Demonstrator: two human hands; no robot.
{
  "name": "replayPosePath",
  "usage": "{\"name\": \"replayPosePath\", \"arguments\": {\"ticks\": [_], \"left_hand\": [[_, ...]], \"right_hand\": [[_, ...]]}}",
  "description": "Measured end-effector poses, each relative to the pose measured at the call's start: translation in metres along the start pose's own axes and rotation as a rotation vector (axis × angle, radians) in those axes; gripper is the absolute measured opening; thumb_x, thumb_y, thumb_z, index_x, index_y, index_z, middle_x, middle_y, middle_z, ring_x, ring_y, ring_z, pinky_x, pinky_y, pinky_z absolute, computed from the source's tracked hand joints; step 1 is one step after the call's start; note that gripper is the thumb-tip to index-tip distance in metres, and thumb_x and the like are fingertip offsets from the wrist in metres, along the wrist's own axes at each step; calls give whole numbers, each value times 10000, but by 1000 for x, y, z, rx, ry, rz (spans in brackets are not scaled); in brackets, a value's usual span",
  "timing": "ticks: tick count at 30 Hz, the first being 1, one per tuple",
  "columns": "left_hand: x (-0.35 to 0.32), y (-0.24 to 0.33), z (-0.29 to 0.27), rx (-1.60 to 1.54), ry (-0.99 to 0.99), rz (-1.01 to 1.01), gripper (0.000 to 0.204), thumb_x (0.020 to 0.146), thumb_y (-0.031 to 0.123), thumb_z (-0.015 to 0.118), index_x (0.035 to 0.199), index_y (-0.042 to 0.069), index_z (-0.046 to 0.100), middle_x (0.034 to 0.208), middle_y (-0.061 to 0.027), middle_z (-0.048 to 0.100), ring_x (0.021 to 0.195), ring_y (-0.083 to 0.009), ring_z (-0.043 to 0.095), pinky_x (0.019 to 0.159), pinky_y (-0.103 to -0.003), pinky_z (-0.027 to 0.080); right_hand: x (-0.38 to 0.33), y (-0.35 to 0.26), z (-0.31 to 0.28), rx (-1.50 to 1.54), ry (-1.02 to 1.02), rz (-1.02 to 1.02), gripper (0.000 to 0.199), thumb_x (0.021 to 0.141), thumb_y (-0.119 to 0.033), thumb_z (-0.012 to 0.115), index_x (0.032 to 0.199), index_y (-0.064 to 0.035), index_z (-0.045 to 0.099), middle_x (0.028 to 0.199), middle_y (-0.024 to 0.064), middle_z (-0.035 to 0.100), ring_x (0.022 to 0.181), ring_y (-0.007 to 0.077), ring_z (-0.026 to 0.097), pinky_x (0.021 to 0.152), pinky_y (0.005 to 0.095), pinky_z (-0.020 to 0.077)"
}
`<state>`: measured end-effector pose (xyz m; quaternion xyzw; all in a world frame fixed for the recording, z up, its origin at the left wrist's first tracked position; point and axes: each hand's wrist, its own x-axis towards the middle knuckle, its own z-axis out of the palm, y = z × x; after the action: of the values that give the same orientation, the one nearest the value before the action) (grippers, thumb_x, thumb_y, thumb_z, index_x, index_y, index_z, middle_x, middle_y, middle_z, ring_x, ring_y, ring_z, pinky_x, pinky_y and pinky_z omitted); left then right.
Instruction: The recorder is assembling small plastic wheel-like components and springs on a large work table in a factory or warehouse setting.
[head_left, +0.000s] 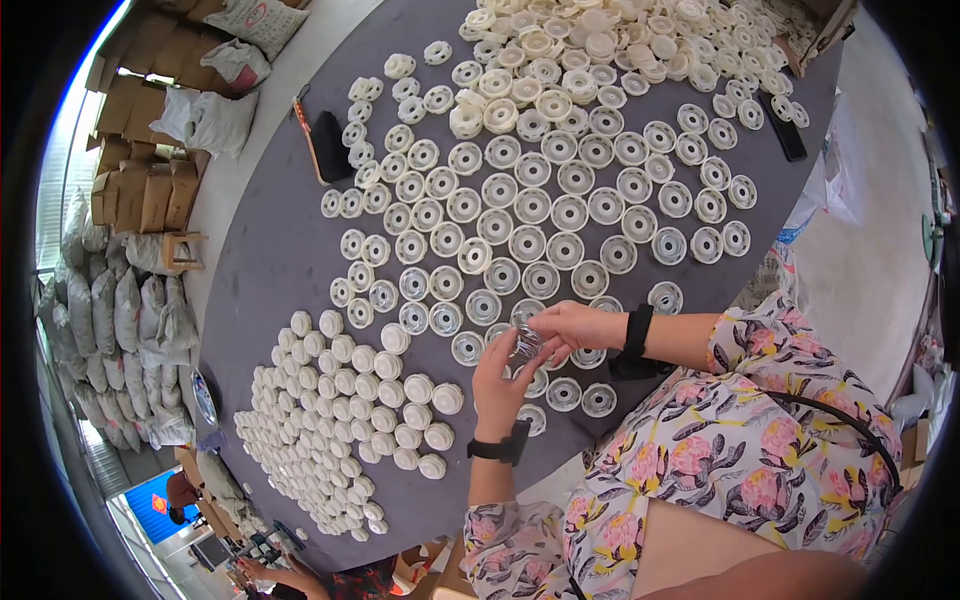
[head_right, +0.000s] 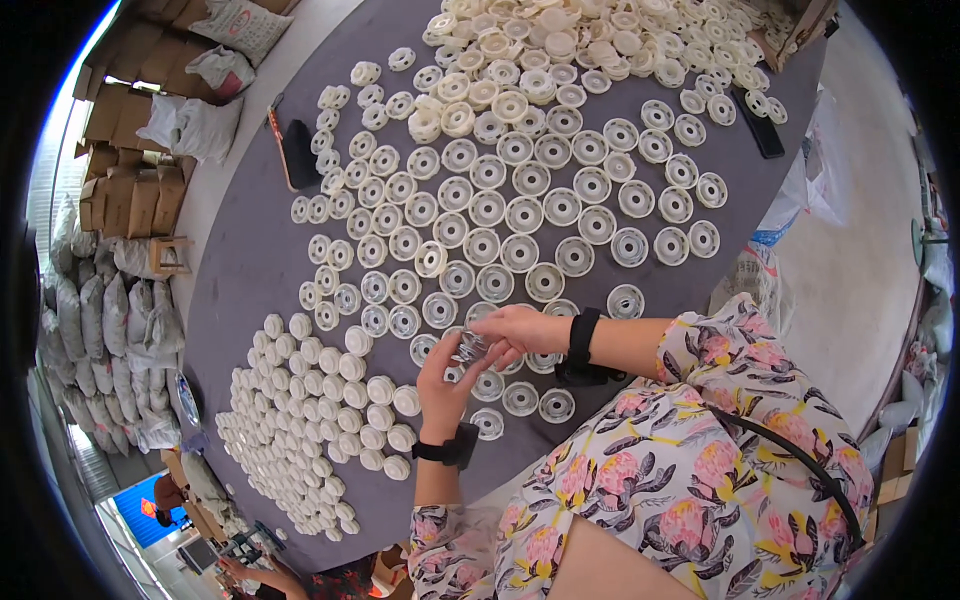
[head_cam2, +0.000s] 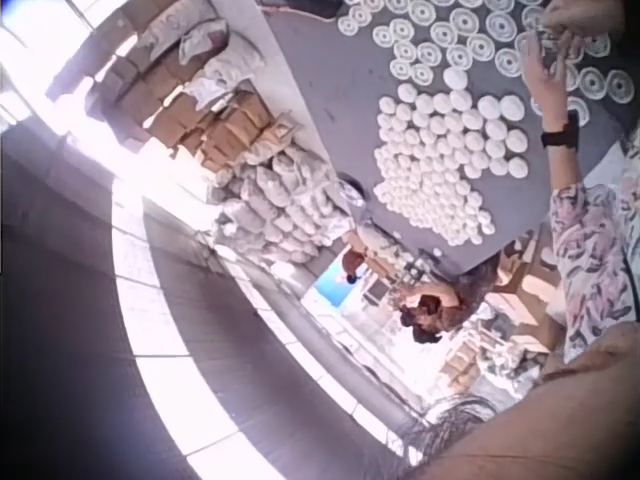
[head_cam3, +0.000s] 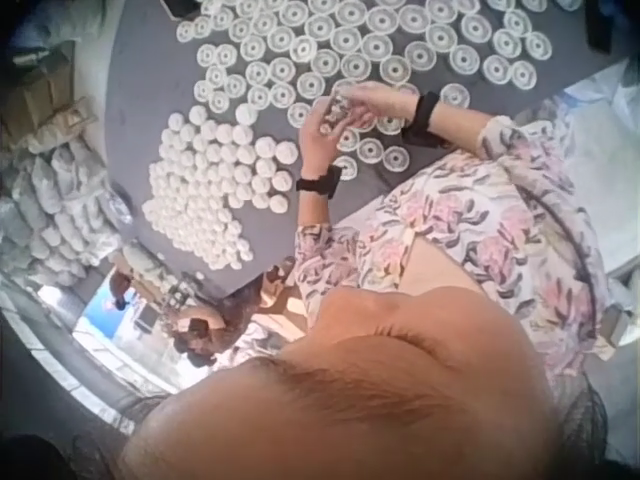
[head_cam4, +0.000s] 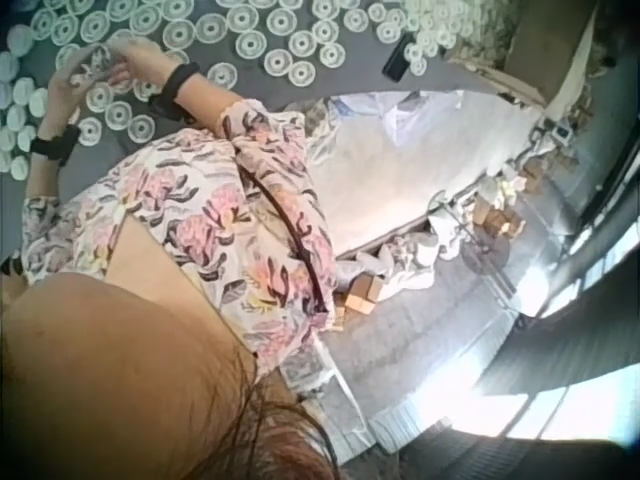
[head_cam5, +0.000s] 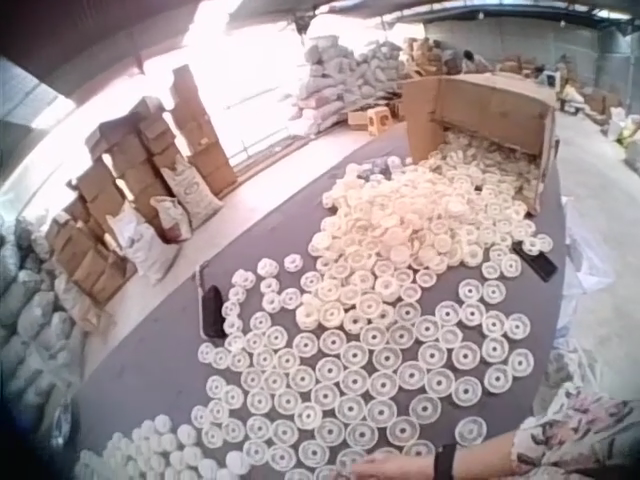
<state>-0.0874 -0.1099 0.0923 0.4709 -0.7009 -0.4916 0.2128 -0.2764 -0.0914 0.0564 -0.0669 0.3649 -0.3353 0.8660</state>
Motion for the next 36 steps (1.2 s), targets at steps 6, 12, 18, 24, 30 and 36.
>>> {"name": "replayPosePath", "arguments": {"ticks": [6,12,18,24,30,36], "left_hand": [[-32,-33,-26,-299,109,-36,512,691,-59,683,1177,-10,529,1145,-130,563,910,-155,597,760,-258,495],[-49,-80,-62,-741,89,-290,335,811,-16,580,1142,-36,530,1062,-128,606,927,-193,609,798,-268,498],[-59,-123,-115,-836,-292,-731,272,842,151,609,1029,-37,554,951,-124,624,837,-205,627,754,-305,521],[65,-195,-209,325,388,-76,456,731,172,704,1105,-46,564,930,-121,628,821,-160,580,729,-283,462],[111,-229,-222,661,302,-104,486,719,204,694,1124,-22,549,1064,-181,576,974,-303,562,834,-376,439],[57,-217,-187,315,449,156,350,778,157,654,1071,-5,554,968,-126,569,862,-240,524,789,-358,423]], "right_hand": [[20,12,28,-359,-37,-49,525,810,-238,650,1187,60,440,1048,104,560,858,144,598,651,239,514],[55,43,70,-555,85,-302,343,762,-212,699,988,-40,508,865,16,553,765,93,544,599,214,451],[86,17,96,-595,467,-887,407,669,-177,766,970,-72,514,807,-5,536,733,88,504,630,263,425],[90,26,85,-1200,769,-864,298,737,-177,688,971,-57,547,816,32,556,731,133,535,655,279,445],[87,41,65,-566,678,-500,158,789,-102,585,916,-7,591,736,56,593,627,94,558,550,247,475],[124,17,59,-284,723,-707,191,803,-77,565,975,4,586,827,31,591,679,95,570,592,244,493]]}}
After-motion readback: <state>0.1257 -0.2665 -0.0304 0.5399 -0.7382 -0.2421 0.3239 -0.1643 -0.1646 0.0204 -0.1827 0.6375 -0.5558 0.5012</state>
